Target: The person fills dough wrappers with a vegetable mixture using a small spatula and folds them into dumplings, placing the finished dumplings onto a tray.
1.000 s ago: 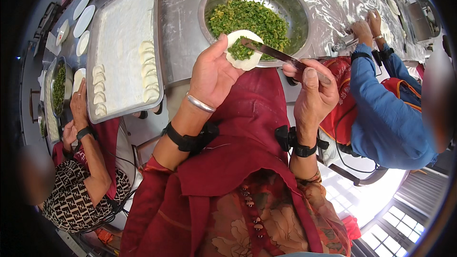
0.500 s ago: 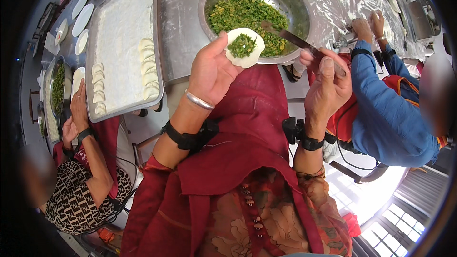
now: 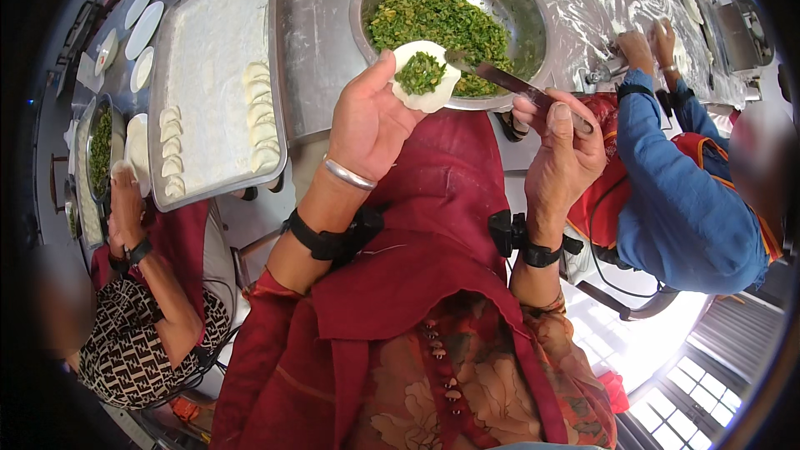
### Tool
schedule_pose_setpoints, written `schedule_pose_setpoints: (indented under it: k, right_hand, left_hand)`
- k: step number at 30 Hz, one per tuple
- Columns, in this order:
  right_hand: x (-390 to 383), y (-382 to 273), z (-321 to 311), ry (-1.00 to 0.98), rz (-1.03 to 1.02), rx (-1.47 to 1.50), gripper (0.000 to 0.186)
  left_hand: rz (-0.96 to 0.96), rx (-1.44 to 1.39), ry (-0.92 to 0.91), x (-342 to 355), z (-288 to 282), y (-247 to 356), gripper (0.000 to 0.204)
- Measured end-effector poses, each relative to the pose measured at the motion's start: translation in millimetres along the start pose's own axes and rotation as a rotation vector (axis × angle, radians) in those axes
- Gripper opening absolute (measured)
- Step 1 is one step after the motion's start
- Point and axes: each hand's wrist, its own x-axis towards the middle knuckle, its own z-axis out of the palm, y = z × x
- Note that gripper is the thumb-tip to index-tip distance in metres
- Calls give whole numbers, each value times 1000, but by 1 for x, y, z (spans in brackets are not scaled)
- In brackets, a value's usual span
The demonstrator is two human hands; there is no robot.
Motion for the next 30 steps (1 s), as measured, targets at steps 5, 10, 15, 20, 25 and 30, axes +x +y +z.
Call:
schedule_pose_setpoints:
  k: [5,10,15,20,25,30]
  right_hand:
    - [-2,0,1,-37,36,-22,24]
    - [-6,0,5,-53,77,8,23]
    - [-7,1,6,-71,79,-16,23]
    - [-2,-1,5,-79,4,33,23]
    - [4,-5,0,-18,-7,60,23]
    - [-1,-2,0,-37,-20,-2,22]
  left_hand:
    - [-10,-29,-15,1,-2,0,43]
    - [0,-14,-17,2,-2,0,43]
    - [-11,-11,-8,3,-4,-1,42]
    - [-17,-6,-28,5,-6,-1,42]
    - [-16,-14,-22,4,-7,-1,43]
    - [-18,-20,-34,2,-6,-2,43]
